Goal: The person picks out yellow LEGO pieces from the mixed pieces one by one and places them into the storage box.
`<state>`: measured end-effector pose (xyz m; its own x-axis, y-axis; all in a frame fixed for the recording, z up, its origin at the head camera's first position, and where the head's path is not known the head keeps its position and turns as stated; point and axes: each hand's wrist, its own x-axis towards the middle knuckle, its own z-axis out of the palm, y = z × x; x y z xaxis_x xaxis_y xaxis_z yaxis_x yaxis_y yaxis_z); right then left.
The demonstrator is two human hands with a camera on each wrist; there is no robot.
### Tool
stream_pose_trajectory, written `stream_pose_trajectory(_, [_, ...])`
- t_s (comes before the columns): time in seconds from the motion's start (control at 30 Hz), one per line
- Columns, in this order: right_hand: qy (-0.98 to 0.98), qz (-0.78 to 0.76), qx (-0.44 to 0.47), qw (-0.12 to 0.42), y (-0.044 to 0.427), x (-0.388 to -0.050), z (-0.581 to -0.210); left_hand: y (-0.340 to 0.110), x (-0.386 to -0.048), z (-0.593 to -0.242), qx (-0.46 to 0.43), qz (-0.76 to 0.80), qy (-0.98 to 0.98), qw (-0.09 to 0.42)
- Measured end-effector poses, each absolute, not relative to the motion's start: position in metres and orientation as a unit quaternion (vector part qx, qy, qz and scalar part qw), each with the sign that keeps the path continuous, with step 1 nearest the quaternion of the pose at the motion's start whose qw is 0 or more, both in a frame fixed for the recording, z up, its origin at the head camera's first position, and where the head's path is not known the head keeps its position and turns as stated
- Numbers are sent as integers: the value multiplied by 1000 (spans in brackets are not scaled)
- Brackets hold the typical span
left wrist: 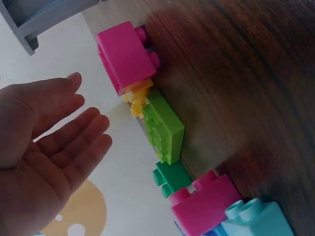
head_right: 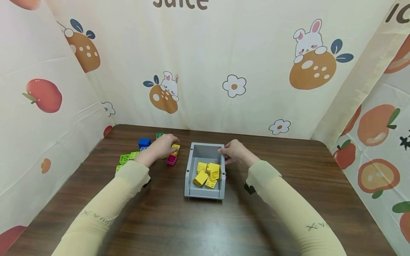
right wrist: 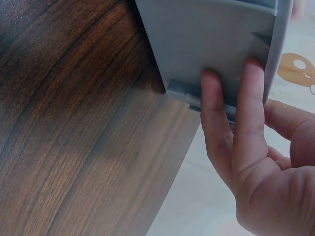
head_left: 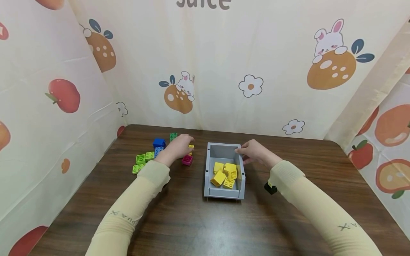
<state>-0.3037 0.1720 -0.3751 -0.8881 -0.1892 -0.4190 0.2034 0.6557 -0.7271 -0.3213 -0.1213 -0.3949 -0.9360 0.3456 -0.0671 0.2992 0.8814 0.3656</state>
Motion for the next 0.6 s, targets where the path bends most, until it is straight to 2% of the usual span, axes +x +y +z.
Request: stream_pose_trajectory(0.6, [878, -416, 7, 237, 172, -303, -375, -115, -326, -406, 126, 157, 976, 83])
